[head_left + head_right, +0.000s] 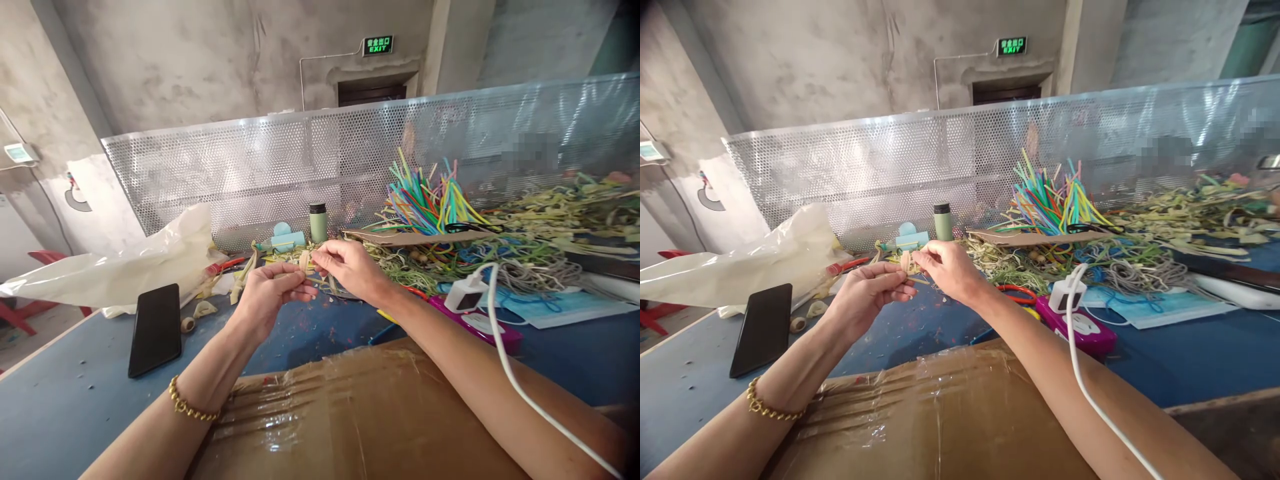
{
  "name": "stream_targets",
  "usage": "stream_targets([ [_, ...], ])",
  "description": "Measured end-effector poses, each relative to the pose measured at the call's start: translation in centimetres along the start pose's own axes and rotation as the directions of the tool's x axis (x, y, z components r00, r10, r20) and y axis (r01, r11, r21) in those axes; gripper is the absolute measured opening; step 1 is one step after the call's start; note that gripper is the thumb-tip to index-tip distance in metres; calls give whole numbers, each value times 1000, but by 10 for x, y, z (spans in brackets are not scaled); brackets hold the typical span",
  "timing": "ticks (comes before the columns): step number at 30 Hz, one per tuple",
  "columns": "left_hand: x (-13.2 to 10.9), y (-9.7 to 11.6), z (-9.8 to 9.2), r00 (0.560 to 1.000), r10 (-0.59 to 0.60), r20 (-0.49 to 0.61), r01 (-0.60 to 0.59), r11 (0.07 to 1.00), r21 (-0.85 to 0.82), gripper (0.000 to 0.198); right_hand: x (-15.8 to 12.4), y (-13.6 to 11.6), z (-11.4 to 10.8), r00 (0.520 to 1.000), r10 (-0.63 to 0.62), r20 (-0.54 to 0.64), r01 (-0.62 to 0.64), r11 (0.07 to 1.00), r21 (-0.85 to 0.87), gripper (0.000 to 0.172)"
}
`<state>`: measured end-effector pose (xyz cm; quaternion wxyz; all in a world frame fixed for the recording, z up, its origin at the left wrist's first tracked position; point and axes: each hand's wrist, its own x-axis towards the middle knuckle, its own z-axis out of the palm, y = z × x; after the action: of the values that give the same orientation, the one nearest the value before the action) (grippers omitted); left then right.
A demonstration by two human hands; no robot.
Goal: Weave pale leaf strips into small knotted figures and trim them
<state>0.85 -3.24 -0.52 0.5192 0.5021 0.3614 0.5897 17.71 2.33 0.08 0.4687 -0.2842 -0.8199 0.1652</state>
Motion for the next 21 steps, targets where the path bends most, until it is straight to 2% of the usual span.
stream_targets([
  [3, 0, 0, 1, 1000, -7, -10, 7, 1000, -11, 17, 0, -3, 0, 999, 3, 39, -4, 1000, 21, 20],
  [11, -1, 0, 5, 1000, 1, -15, -2, 999, -32, 19, -2, -10, 3, 999, 39, 23, -38, 999, -29, 7],
  [21, -1, 0, 6, 1000, 11, -1, -11, 999, -31, 19, -5, -11, 3, 999, -2, 44, 5, 998, -57, 5],
])
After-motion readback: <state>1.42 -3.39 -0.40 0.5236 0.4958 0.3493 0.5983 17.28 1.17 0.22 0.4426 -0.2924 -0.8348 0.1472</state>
